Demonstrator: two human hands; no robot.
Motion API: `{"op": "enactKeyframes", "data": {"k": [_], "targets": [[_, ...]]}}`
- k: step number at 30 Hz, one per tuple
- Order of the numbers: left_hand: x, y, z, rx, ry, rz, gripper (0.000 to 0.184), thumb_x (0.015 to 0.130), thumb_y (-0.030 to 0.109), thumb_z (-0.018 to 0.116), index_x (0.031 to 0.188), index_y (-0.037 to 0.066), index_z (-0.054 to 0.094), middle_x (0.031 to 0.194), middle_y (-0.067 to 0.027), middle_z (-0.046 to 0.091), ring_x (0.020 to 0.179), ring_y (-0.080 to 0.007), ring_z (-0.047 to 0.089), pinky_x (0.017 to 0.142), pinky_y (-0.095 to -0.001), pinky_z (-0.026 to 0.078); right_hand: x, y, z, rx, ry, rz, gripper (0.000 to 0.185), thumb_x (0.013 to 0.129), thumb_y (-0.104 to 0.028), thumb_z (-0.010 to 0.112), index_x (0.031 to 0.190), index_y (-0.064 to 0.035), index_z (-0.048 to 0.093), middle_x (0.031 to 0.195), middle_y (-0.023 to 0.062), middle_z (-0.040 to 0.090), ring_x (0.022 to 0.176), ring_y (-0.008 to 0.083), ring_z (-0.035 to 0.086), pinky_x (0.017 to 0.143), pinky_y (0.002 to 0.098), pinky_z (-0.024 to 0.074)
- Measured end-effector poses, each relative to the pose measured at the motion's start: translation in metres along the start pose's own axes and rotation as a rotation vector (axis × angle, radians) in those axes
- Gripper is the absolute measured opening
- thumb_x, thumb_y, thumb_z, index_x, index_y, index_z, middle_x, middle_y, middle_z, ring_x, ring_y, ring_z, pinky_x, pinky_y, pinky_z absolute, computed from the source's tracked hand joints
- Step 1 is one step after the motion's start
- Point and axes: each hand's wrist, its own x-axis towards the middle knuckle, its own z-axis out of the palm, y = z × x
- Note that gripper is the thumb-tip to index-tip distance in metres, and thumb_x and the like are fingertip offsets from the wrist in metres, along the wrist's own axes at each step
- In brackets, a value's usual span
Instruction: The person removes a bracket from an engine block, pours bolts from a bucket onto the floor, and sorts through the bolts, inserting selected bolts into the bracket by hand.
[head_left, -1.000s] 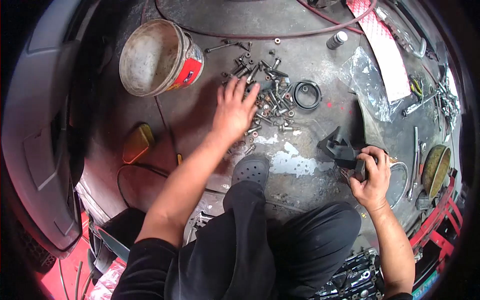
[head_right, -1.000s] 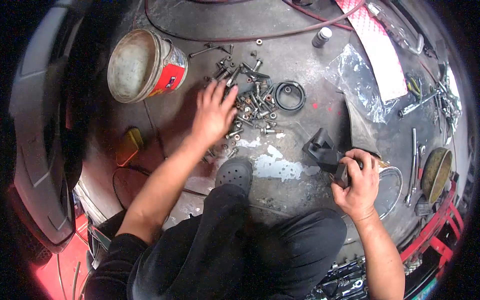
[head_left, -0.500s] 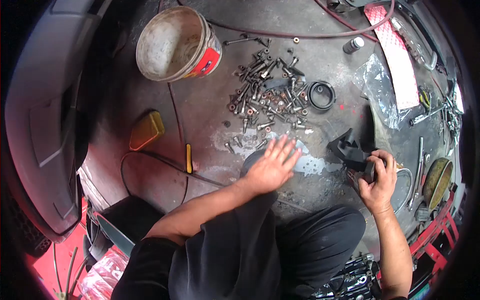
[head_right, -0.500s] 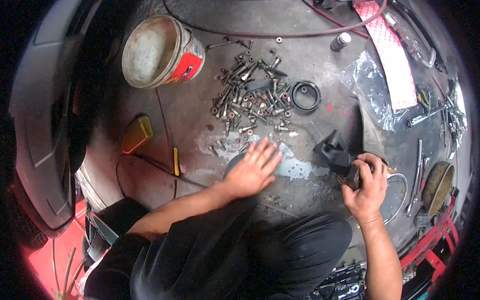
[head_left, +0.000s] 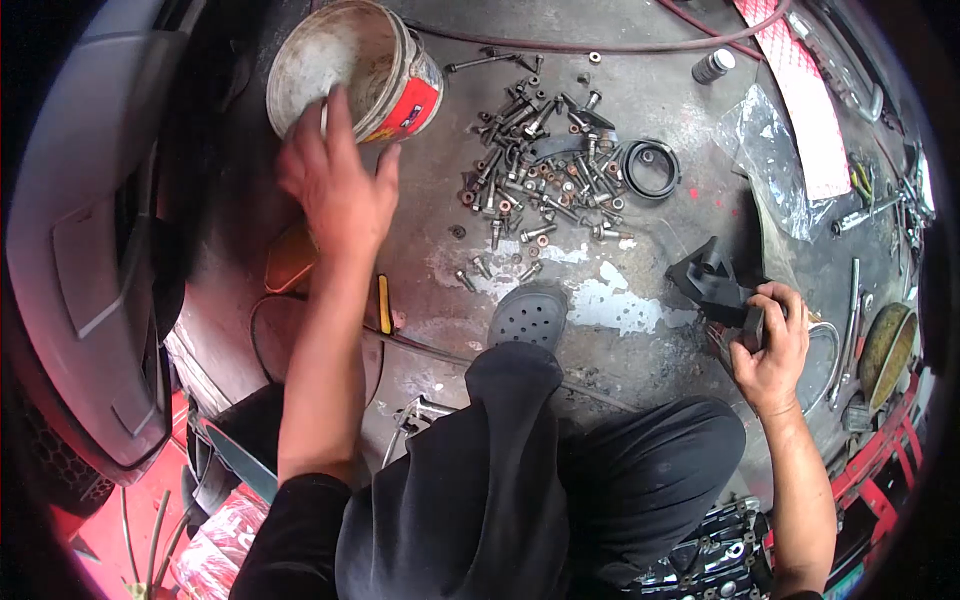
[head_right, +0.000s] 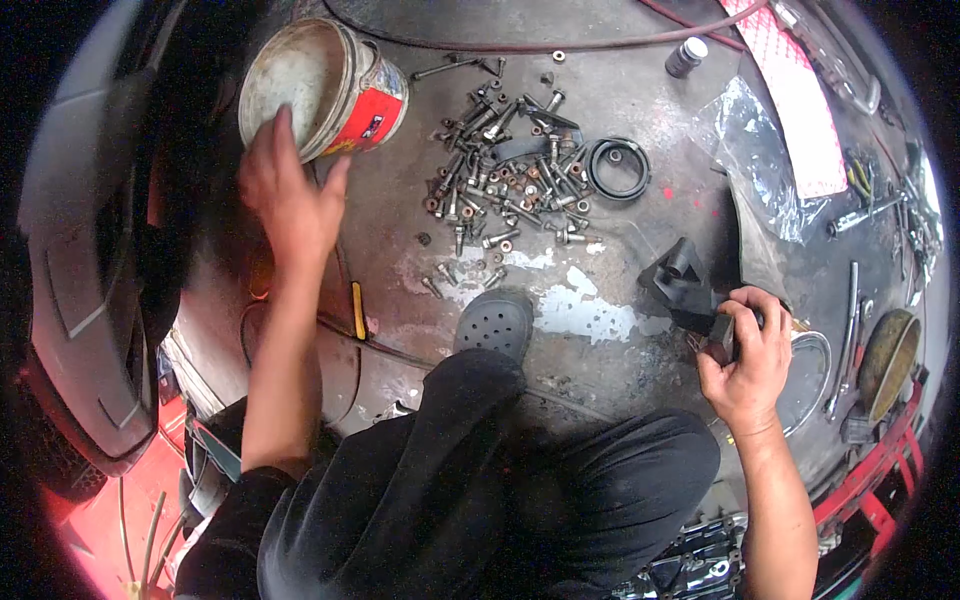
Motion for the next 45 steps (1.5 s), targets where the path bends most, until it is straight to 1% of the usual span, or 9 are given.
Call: {"op": "enactKeyframes", "data": {"k": [2, 4, 14, 20, 26, 33, 36, 41, 45], "targets": [[0.013, -0.014, 0.020, 0.046, 0.042, 0.053, 0.032, 0.084, 0.028, 0.072, 0.109, 0.010, 0.064, 0.096, -0.0141, 0.067, 0.102, -0.0353, 0.060, 0.093, -0.0567, 0.041, 0.003, 0.000, 0.001, 0.001, 0.008, -0.016, 0.046, 0.057, -0.008, 0.067, 0.102, -0.0057, 0.060, 0.112, 0.0137, 0.058, 0.104, 0.0375, 0.056, 0.093, 0.0467, 0.0450], [0.007, -0.036, 0.041, 0.127, -0.454, -0.143, 0.033, 0.083, 0.029, 0.073, 0.108, 0.009, 0.063, 0.099, -0.0147, 0.067, 0.106, -0.0341, 0.060, 0.097, -0.0605, 0.037, 0.001, 0.000, 0.001, 0.010, 0.006, -0.012, 0.046, 0.057, -0.008, 0.067, 0.102, -0.0056, 0.060, 0.112, 0.0140, 0.058, 0.104, 0.0376, 0.057, 0.094, 0.0465, 0.0452], [-0.019, 0.015, -0.008, 0.084, -0.086, -0.016, 0.045, 0.084, 0.022, 0.072, 0.125, 0.011, 0.059, 0.117, -0.0078, 0.066, 0.127, -0.0246, 0.051, 0.105, -0.0694, 0.025, 0.002, 0.000, 0.000, -0.002, -0.010, 0.011, 0.046, 0.057, -0.007, 0.066, 0.102, -0.0051, 0.059, 0.112, 0.0143, 0.058, 0.104, 0.0378, 0.056, 0.094, 0.0467, 0.0450], [-0.076, 0.043, 0.027, -0.406, -0.685, -0.607, 0.038, 0.089, 0.023, 0.069, 0.121, 0.005, 0.063, 0.105, -0.0236, 0.069, 0.098, -0.0426, 0.067, 0.085, -0.0449, 0.053, 0.002, 0.002, 0.001, 0.012, -0.001, 0.004, 0.046, 0.057, -0.007, 0.066, 0.102, -0.0051, 0.059, 0.113, 0.0142, 0.058, 0.105, 0.0376, 0.056, 0.094, 0.0469, 0.0446], [-0.098, 0.032, 0.094, -0.420, -0.676, -0.505, 0.034, 0.086, 0.021, 0.070, 0.117, 0.008, 0.065, 0.106, -0.0211, 0.070, 0.103, -0.0414, 0.066, 0.087, -0.0473, 0.051, 0.000, 0.001, 0.001, 0.012, -0.006, 0.006, 0.046, 0.058, -0.007, 0.068, 0.103, -0.0049, 0.059, 0.113, 0.0140, 0.058, 0.105, 0.0376, 0.056, 0.093, 0.0464, 0.0448], [-0.094, 0.019, 0.113, -0.591, -0.748, -0.544, 0.019, 0.083, 0.016, 0.073, 0.094, 0.002, 0.067, 0.093, -0.0157, 0.070, 0.082, -0.0298, 0.068, 0.078, -0.0427, 0.052, 0.000, 0.003, 0.002, 0.009, 0.009, 0.004, 0.046, 0.058, -0.008, 0.069, 0.103, -0.0056, 0.060, 0.113, 0.0135, 0.058, 0.105, 0.0377, 0.056, 0.093, 0.0460, 0.0451], [-0.088, 0.020, 0.088, -1.260, -0.664, -1.092, 0.009, 0.092, 0.005, 0.064, 0.098, 0.000, 0.059, 0.080, -0.0081, 0.063, 0.063, -0.0144, 0.062, 0.052, -0.0293, 0.049, 0.001, 0.003, 0.002, 0.001, 0.015, -0.008, 0.046, 0.058, -0.009, 0.069, 0.103, -0.0058, 0.060, 0.113, 0.0133, 0.058, 0.105, 0.0374, 0.056, 0.092, 0.0457, 0.0451], [-0.049, 0.029, 0.021, -1.149, -0.460, -0.969, 0.016, 0.093, 0.000, 0.060, 0.109, 0.001, 0.058, 0.081, -0.0061, 0.062, 0.060, -0.0101, 0.056, 0.050, -0.0245, 0.045, 0.000, 0.003, 0.002, -0.007, 0.015, -0.013, 0.045, 0.058, -0.009, 0.069, 0.103, -0.0056, 0.060, 0.113, 0.0129, 0.058, 0.104, 0.0370, 0.056, 0.092, 0.0454, 0.0449], [0.017, 0.012, -0.025, -0.399, -0.130, -0.440, 0.023, 0.091, 0.016, 0.064, 0.111, 0.007, 0.070, 0.100, -0.0112, 0.074, 0.085, -0.0209, 0.071, 0.079, -0.0328, 0.054, -0.001, 0.002, 0.001, 0.005, -0.006, 0.005, 0.045, 0.058, -0.009, 0.070, 0.102, -0.0049, 0.061, 0.114, 0.0131, 0.059, 0.105, 0.0371, 0.057, 0.092, 0.0453, 0.0448]]}}
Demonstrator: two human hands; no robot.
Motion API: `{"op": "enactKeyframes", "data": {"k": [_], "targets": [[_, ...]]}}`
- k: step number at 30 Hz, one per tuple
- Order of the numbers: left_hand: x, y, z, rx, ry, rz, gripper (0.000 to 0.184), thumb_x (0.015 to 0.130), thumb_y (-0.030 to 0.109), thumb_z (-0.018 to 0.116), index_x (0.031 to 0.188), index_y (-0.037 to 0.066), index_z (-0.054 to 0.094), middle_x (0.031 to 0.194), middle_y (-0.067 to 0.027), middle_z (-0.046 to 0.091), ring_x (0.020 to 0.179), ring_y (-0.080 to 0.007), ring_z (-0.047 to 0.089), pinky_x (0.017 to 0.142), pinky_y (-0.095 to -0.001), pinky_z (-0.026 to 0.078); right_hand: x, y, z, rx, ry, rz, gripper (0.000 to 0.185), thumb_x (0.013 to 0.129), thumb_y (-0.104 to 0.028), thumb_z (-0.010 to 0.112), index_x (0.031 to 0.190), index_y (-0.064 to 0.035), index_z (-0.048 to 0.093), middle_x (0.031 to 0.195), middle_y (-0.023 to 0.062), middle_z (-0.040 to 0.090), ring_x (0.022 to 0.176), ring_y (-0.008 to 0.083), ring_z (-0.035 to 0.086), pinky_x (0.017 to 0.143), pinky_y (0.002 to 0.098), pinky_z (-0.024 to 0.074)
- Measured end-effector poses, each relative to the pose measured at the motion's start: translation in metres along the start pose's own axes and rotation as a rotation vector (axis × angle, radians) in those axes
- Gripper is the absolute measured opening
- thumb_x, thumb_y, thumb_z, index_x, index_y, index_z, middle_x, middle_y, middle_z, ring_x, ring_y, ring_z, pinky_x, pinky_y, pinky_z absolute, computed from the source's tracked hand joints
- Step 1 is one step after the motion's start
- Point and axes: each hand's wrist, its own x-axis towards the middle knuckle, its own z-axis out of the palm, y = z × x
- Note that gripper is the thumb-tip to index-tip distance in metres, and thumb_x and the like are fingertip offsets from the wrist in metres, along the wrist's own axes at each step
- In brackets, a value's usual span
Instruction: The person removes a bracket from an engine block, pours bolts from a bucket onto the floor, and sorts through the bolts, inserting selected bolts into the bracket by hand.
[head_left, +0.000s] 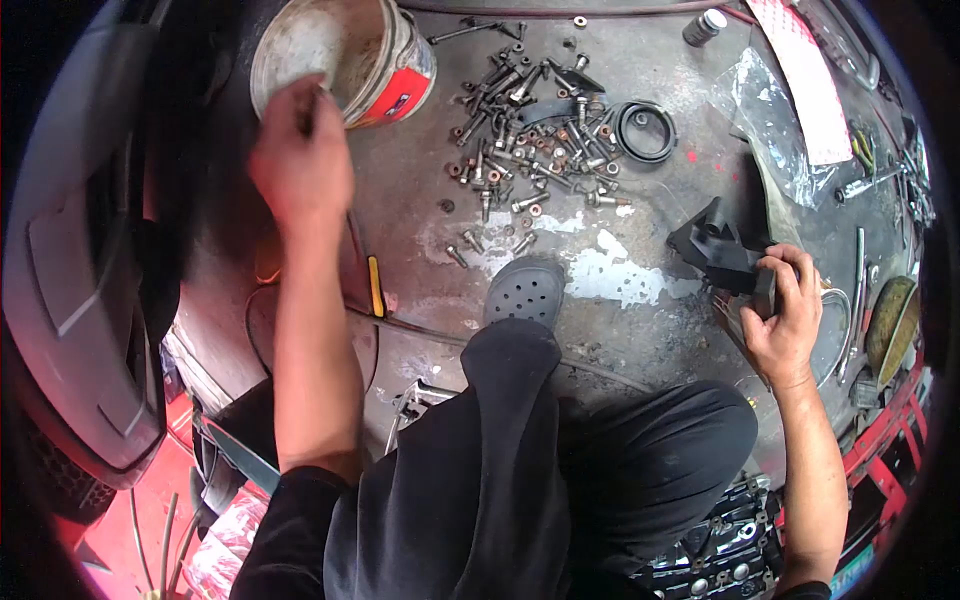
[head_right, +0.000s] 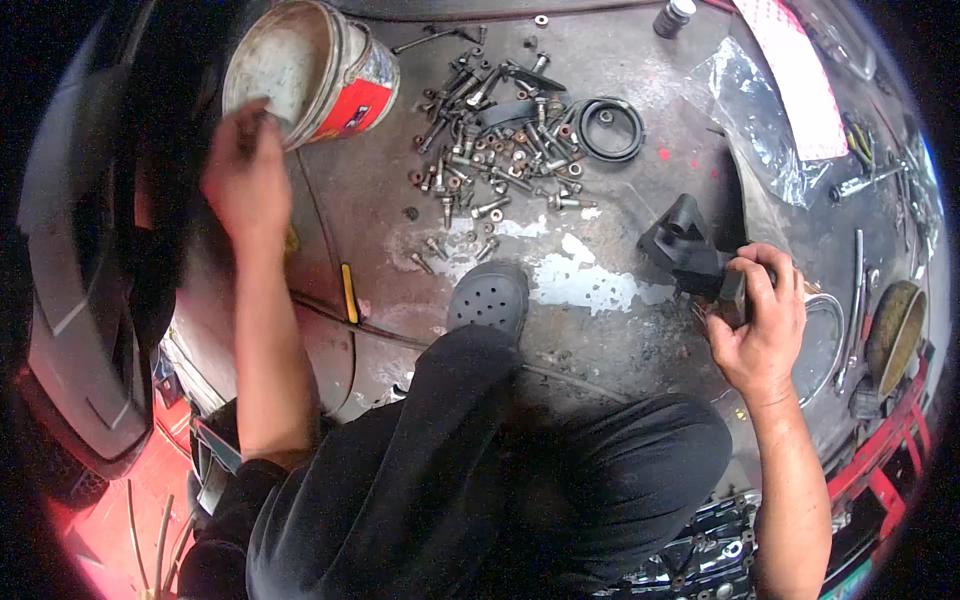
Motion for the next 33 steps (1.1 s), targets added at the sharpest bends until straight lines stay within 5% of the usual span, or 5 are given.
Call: {"op": "enactKeyframes", "data": {"k": [9, 13, 20, 28, 33], "targets": [[0.029, -0.044, 0.013, 0.422, 0.174, 0.326, 0.024, 0.091, 0.020, 0.063, 0.111, 0.009, 0.070, 0.101, -0.0132, 0.072, 0.093, -0.0323, 0.068, 0.085, -0.0430, 0.052, -0.001, 0.000, 0.001, -0.012, 0.018, 0.002, 0.045, 0.059, -0.009, 0.068, 0.103, -0.0046, 0.061, 0.114, 0.0140, 0.058, 0.103, 0.0373, 0.057, 0.091, 0.0451, 0.0451], [-0.049, -0.018, 0.044, 0.029, -0.196, 0.295, 0.024, 0.089, 0.020, 0.066, 0.109, 0.008, 0.069, 0.102, -0.0155, 0.070, 0.095, -0.0354, 0.065, 0.086, -0.0443, 0.051, 0.000, 0.002, 0.002, -0.003, 0.026, -0.006, 0.044, 0.059, -0.009, 0.067, 0.103, -0.0046, 0.060, 0.113, 0.0143, 0.058, 0.103, 0.0373, 0.056, 0.091, 0.0448, 0.0450], [-0.077, -0.045, 0.127, 0.113, -0.743, -0.157, 0.029, 0.081, 0.024, 0.076, 0.100, 0.003, 0.069, 0.099, -0.0196, 0.070, 0.096, -0.0386, 0.067, 0.083, -0.0474, 0.053, -0.001, 0.000, 0.002, -0.009, 0.028, -0.005, 0.044, 0.059, -0.009, 0.066, 0.103, -0.0047, 0.060, 0.113, 0.0142, 0.058, 0.102, 0.0379, 0.056, 0.089, 0.0452, 0.0449], [-0.086, -0.056, 0.132, 0.062, -0.728, -0.186, 0.029, 0.073, 0.022, 0.070, 0.094, 0.001, 0.071, 0.088, -0.0239, 0.070, 0.086, -0.0357, 0.070, 0.078, -0.0418, 0.053, 0.000, -0.002, 0.000, -0.011, 0.038, 0.008, 0.047, 0.057, -0.009, 0.071, 0.103, -0.0057, 0.060, 0.112, 0.0130, 0.057, 0.103, 0.0372, 0.056, 0.091, 0.0461, 0.0446], [-0.073, -0.072, 0.111, -0.840, -0.820, -0.723, 0.019, 0.089, 0.014, 0.064, 0.102, 0.001, 0.070, 0.089, -0.0068, 0.070, 0.077, -0.0186, 0.063, 0.064, -0.0313, 0.047, -0.001, -0.002, 0.000, -0.018, 0.029, 0.012, 0.047, 0.058, -0.010, 0.073, 0.103, -0.0057, 0.060, 0.112, 0.0125, 0.057, 0.104, 0.0367, 0.056, 0.091, 0.0460, 0.0449]]}}
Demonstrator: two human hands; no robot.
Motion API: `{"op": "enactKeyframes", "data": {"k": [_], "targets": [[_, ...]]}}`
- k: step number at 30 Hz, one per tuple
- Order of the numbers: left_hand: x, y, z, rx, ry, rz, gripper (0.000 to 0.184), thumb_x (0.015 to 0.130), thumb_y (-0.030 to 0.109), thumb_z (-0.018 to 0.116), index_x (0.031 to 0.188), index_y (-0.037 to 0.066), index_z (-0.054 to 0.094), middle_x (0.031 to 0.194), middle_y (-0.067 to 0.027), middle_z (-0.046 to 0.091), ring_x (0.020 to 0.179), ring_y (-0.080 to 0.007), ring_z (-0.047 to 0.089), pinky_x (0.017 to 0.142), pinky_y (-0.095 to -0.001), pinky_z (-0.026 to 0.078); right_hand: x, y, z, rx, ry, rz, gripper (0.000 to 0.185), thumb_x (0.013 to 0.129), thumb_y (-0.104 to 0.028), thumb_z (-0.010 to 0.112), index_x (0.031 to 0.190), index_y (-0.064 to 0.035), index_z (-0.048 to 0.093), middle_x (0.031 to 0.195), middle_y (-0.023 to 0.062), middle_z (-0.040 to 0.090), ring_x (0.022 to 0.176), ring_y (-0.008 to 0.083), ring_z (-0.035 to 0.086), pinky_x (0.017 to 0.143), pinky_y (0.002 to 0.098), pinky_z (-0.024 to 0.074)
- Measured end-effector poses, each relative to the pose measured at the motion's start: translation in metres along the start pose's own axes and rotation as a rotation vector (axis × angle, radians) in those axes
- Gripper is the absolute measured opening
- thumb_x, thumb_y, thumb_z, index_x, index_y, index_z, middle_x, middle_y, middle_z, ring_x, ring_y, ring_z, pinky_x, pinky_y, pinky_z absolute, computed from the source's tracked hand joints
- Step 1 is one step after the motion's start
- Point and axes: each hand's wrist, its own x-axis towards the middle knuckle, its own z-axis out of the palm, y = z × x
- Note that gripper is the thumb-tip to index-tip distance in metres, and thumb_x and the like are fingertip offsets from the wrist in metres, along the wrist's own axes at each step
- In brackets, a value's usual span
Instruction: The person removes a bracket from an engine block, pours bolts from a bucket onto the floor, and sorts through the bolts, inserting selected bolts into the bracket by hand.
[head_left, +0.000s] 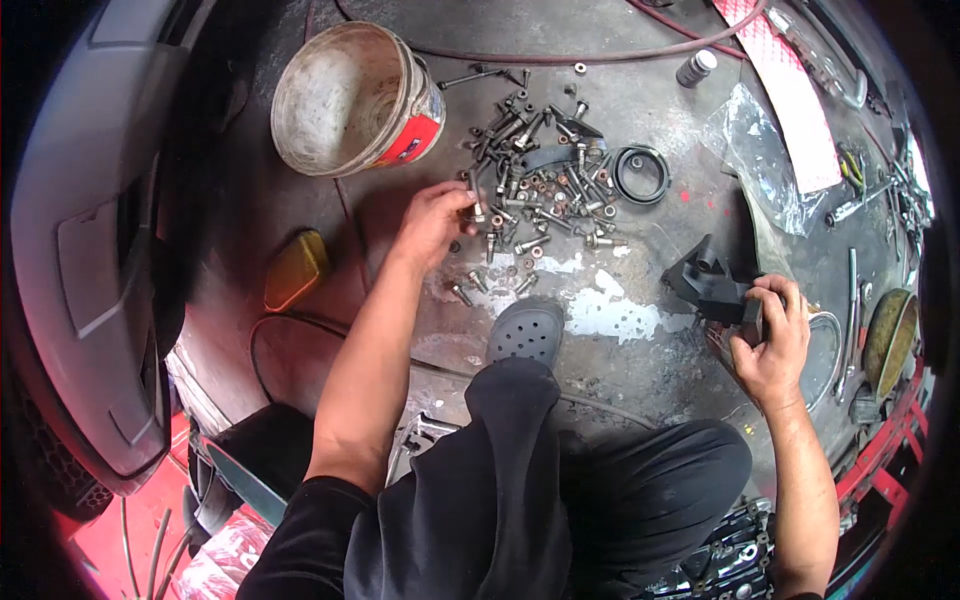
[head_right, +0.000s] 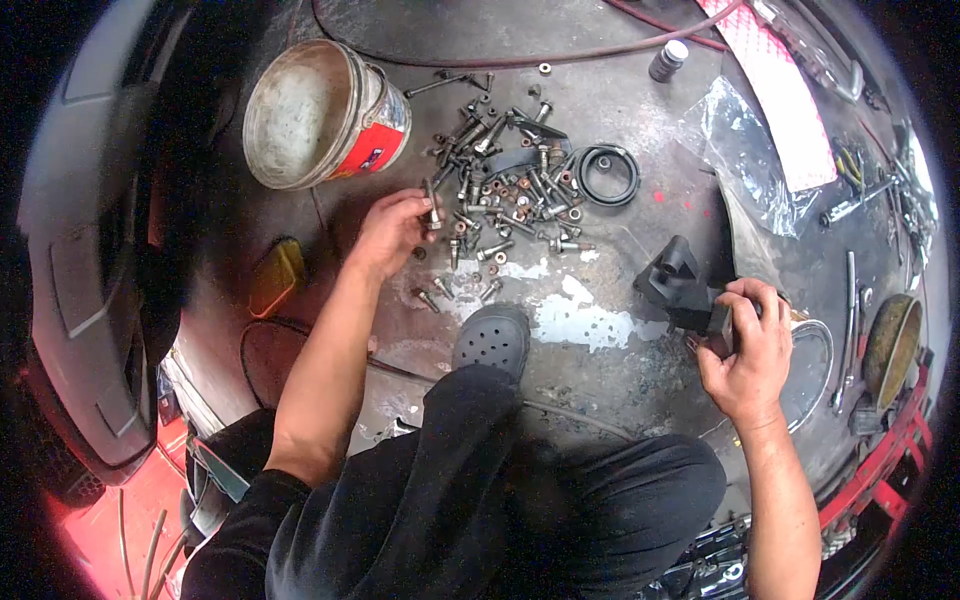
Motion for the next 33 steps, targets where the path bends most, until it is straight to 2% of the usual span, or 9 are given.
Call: {"op": "enactKeyframes", "data": {"k": [2, 10, 14, 16, 19, 26, 30, 32, 33], "targets": [[-0.008, 0.005, -0.004, -0.315, -0.253, -0.062, 0.021, 0.092, 0.014, 0.064, 0.107, 0.000, 0.068, 0.094, -0.0102, 0.070, 0.083, -0.0199, 0.064, 0.067, -0.0327, 0.049, 0.002, -0.001, 0.000, 0.009, 0.006, -0.006, 0.047, 0.058, -0.010, 0.073, 0.103, -0.0056, 0.060, 0.112, 0.0124, 0.058, 0.104, 0.0366, 0.056, 0.091, 0.0459, 0.0450], [-0.011, 0.027, 0.012, -0.496, -0.282, -0.114, 0.018, 0.094, 0.013, 0.062, 0.107, 0.001, 0.065, 0.089, -0.0107, 0.070, 0.081, -0.0206, 0.064, 0.070, -0.0348, 0.051, 0.002, -0.003, -0.001, -0.003, 0.005, 0.010, 0.046, 0.057, -0.007, 0.069, 0.102, -0.0061, 0.060, 0.112, 0.0125, 0.058, 0.104, 0.0371, 0.056, 0.091, 0.0457, 0.0456], [0.037, 0.033, 0.036, 0.337, 0.064, -0.002, 0.021, 0.091, 0.017, 0.064, 0.107, 0.003, 0.066, 0.089, -0.0139, 0.071, 0.082, -0.0291, 0.069, 0.072, -0.0408, 0.055, 0.002, -0.001, 0.000, 0.006, 0.007, 0.008, 0.046, 0.057, -0.008, 0.071, 0.102, -0.0071, 0.061, 0.112, 0.0119, 0.058, 0.104, 0.0367, 0.056, 0.091, 0.0461, 0.0455], [0.057, 0.037, 0.050, 0.950, 0.268, 0.558, 0.022, 0.090, 0.024, 0.064, 0.098, 0.004, 0.066, 0.092, -0.0150, 0.073, 0.089, -0.0359, 0.071, 0.077, -0.0466, 0.055, 0.001, -0.002, -0.001, -0.003, -0.002, 0.023, 0.046, 0.058, -0.009, 0.073, 0.102, -0.0076, 0.061, 0.112, 0.0113, 0.057, 0.104, 0.0364, 0.055, 0.090, 0.0462, 0.0453], [0.069, 0.064, 0.077, 1.254, 0.239, 0.357, 0.031, 0.086, 0.024, 0.070, 0.110, 0.005, 0.070, 0.106, -0.0215, 0.070, 0.101, -0.0397, 0.066, 0.087, -0.0470, 0.053, 0.001, 0.000, 0.000, 0.014, 0.007, 0.016, 0.045, 0.058, -0.009, 0.073, 0.102, -0.0082, 0.061, 0.112, 0.0108, 0.057, 0.104, 0.0362, 0.055, 0.090, 0.0463, 0.0452], [0.080, 0.062, 0.064, 1.156, 0.174, 0.384, 0.032, 0.085, 0.029, 0.070, 0.103, 0.003, 0.070, 0.100, -0.0234, 0.070, 0.095, -0.0437, 0.065, 0.082, -0.0482, 0.052, 0.002, -0.001, -0.001, 0.031, 0.014, 0.040, 0.043, 0.058, -0.008, 0.070, 0.100, -0.0086, 0.062, 0.110, 0.0100, 0.059, 0.103, 0.0356, 0.055, 0.090, 0.0462, 0.0461], [0.079, 0.051, 0.046, 0.223, 0.114, 0.095, 0.035, 0.085, 0.023, 0.065, 0.104, -0.006, 0.063, 0.096, -0.0236, 0.069, 0.081, -0.0248, 0.066, 0.076, -0.0426, 0.053, 0.002, 0.000, -0.001, 0.028, 0.006, 0.053, 0.043, 0.057, -0.009, 0.069, 0.100, -0.0087, 0.062, 0.110, 0.0097, 0.059, 0.102, 0.0354, 0.055, 0.090, 0.0463, 0.0468], [0.082, 0.053, 0.051, 0.240, 0.058, 0.084, 0.037, 0.085, 0.021, 0.063, 0.108, -0.007, 0.060, 0.096, -0.0254, 0.069, 0.085, -0.0304, 0.067, 0.078, -0.0430, 0.053, 0.003, 0.000, 0.000, 0.025, 0.008, 0.054, 0.043, 0.058, -0.009, 0.069, 0.100, -0.0087, 0.062, 0.110, 0.0098, 0.059, 0.102, 0.0355, 0.055, 0.090, 0.0462, 0.0468], [0.083, 0.055, 0.060, 0.587, 0.146, 0.280, 0.034, 0.085, 0.021, 0.063, 0.107, -0.004, 0.061, 0.094, -0.0245, 0.068, 0.085, -0.0343, 0.067, 0.079, -0.0446, 0.053, 0.003, 0.000, -0.001, 0.022, 0.005, 0.055, 0.043, 0.058, -0.009, 0.070, 0.100, -0.0086, 0.062, 0.110, 0.0099, 0.059, 0.102, 0.0355, 0.055, 0.090, 0.0461, 0.0469]]}}
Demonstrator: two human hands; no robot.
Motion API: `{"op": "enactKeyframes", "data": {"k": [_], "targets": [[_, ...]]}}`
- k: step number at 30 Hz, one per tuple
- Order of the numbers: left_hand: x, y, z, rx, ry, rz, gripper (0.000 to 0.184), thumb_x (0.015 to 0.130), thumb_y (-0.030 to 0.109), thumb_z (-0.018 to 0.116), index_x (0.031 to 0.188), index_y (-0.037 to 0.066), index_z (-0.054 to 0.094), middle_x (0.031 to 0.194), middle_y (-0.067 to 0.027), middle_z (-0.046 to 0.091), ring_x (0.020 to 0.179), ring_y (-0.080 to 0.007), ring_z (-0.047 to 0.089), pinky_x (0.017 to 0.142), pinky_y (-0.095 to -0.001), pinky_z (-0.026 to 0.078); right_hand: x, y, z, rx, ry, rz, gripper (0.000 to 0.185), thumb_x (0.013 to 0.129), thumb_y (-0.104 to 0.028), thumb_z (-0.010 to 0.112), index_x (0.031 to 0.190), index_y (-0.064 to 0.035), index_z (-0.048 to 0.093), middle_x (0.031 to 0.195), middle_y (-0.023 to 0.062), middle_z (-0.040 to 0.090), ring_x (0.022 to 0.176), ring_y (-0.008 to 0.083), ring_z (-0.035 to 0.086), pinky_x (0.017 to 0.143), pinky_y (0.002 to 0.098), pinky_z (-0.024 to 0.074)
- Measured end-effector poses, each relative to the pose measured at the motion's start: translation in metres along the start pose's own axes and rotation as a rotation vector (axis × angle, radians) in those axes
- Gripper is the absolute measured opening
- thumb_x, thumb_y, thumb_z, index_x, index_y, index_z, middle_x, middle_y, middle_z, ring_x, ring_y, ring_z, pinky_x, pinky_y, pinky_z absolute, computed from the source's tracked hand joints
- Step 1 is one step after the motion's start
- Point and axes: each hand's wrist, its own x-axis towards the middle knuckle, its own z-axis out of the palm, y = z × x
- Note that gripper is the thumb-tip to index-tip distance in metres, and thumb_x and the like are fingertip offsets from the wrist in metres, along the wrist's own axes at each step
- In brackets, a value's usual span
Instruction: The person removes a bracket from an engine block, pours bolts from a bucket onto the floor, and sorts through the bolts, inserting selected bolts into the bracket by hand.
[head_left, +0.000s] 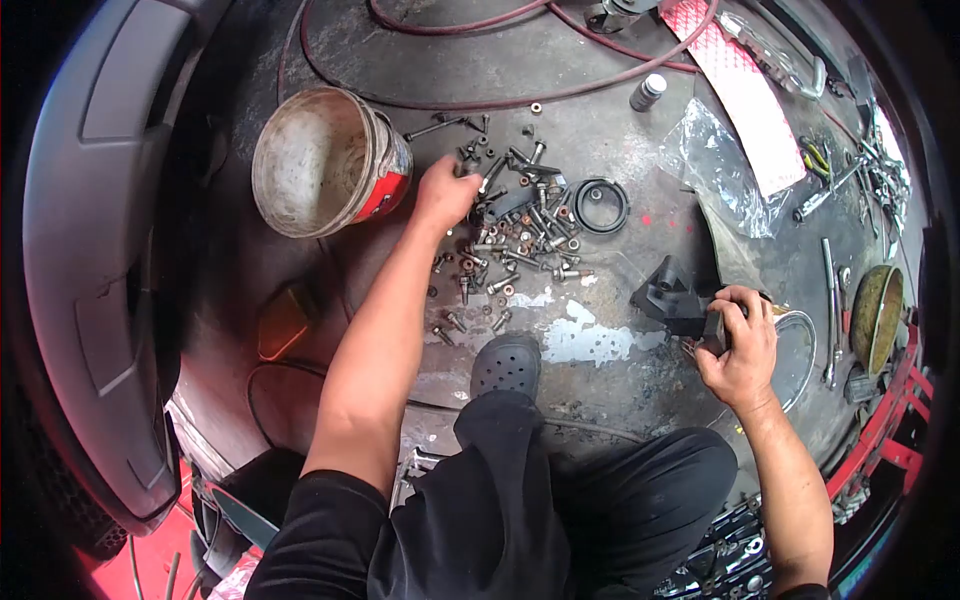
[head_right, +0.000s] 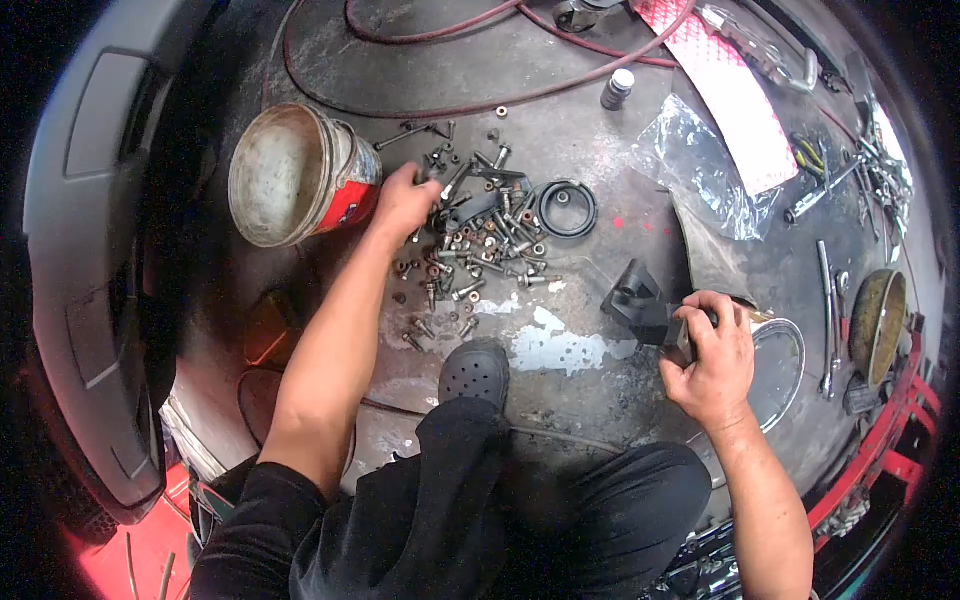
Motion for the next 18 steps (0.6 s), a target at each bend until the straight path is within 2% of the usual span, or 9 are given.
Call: {"op": "enactKeyframes", "data": {"k": [1, 2, 5, 6, 11, 13, 15, 17, 18], "targets": [[0.001, 0.006, 0.007, 0.347, 0.095, 0.192, 0.031, 0.084, 0.020, 0.063, 0.106, -0.002, 0.061, 0.092, -0.0236, 0.068, 0.086, -0.0381, 0.067, 0.081, -0.0463, 0.053, 0.000, -0.001, -0.001, -0.002, -0.008, 0.000, 0.043, 0.058, -0.009, 0.070, 0.100, -0.0086, 0.062, 0.110, 0.0099, 0.059, 0.102, 0.0355, 0.055, 0.090, 0.0461, 0.0469], [-0.001, 0.021, 0.011, 0.462, 0.073, 0.167, 0.027, 0.084, 0.020, 0.064, 0.104, 0.002, 0.061, 0.093, -0.0216, 0.067, 0.095, -0.0427, 0.064, 0.083, -0.0513, 0.052, 0.000, -0.002, -0.001, 0.002, -0.010, 0.008, 0.043, 0.058, -0.009, 0.070, 0.100, -0.0085, 0.062, 0.111, 0.0101, 0.059, 0.103, 0.0357, 0.055, 0.090, 0.0461, 0.0469], [0.008, 0.027, 0.028, 0.689, 0.107, 0.388, 0.030, 0.085, 0.024, 0.067, 0.106, 0.004, 0.060, 0.101, -0.0207, 0.066, 0.104, -0.0404, 0.062, 0.086, -0.0522, 0.052, 0.000, -0.002, -0.001, 0.003, -0.018, 0.023, 0.043, 0.058, -0.009, 0.070, 0.101, -0.0084, 0.062, 0.111, 0.0104, 0.058, 0.103, 0.0359, 0.055, 0.090, 0.0460, 0.0469], [0.007, 0.032, 0.031, 0.745, 0.025, 0.383, 0.027, 0.085, 0.021, 0.065, 0.105, 0.004, 0.059, 0.106, -0.0201, 0.065, 0.110, -0.0386, 0.059, 0.087, -0.0515, 0.053, 0.000, -0.002, -0.001, 0.002, -0.018, 0.026, 0.044, 0.058, -0.009, 0.070, 0.101, -0.0083, 0.062, 0.112, 0.0105, 0.058, 0.103, 0.0360, 0.055, 0.090, 0.0460, 0.0469], [0.013, 0.022, 0.046, 0.772, 0.103, 0.480, 0.018, 0.082, 0.011, 0.058, 0.099, 0.005, 0.057, 0.102, -0.0202, 0.066, 0.104, -0.0384, 0.061, 0.086, -0.0509, 0.053, -0.001, -0.002, -0.001, -0.002, -0.010, 0.021, 0.044, 0.058, -0.009, 0.070, 0.101, -0.0081, 0.062, 0.112, 0.0106, 0.058, 0.103, 0.0363, 0.055, 0.091, 0.0463, 0.0467], [0.012, 0.022, 0.038, 0.767, 0.035, 0.396, 0.020, 0.081, 0.011, 0.060, 0.099, 0.004, 0.056, 0.100, -0.0211, 0.066, 0.102, -0.0390, 0.062, 0.085, -0.0517, 0.053, -0.001, -0.001, -0.002, -0.006, -0.001, 0.007, 0.044, 0.058, -0.010, 0.070, 0.101, -0.0080, 0.062, 0.112, 0.0106, 0.058, 0.104, 0.0365, 0.055, 0.091, 0.0463, 0.0466], [-0.015, 0.037, 0.017, 0.695, 0.115, 0.374, 0.021, 0.081, 0.012, 0.064, 0.099, 0.003, 0.055, 0.098, -0.0213, 0.067, 0.098, -0.0397, 0.063, 0.083, -0.0488, 0.052, -0.001, 0.000, -0.001, 0.006, -0.001, 0.000, 0.044, 0.057, -0.010, 0.070, 0.100, -0.0081, 0.061, 0.111, 0.0108, 0.058, 0.104, 0.0364, 0.055, 0.091, 0.0464, 0.0466], [-0.047, 0.051, -0.016, 0.287, 0.271, 0.170, 0.026, 0.082, 0.017, 0.069, 0.098, 0.003, 0.055, 0.096, -0.0203, 0.066, 0.096, -0.0392, 0.063, 0.081, -0.0458, 0.051, 0.000, -0.002, -0.002, 0.016, 0.020, -0.029, 0.044, 0.057, -0.010, 0.069, 0.100, -0.0083, 0.061, 0.110, 0.0109, 0.058, 0.103, 0.0359, 0.055, 0.090, 0.0466, 0.0464], [-0.072, 0.068, -0.041, 0.249, 0.326, 0.188, 0.025, 0.083, 0.018, 0.069, 0.098, 0.003, 0.055, 0.095, -0.0197, 0.066, 0.095, -0.0393, 0.063, 0.081, -0.0451, 0.050, 0.000, -0.002, -0.001, 0.020, 0.024, -0.017, 0.044, 0.057, -0.010, 0.069, 0.100, -0.0082, 0.061, 0.110, 0.0109, 0.058, 0.103, 0.0358, 0.055, 0.090, 0.0466, 0.0460]]}}
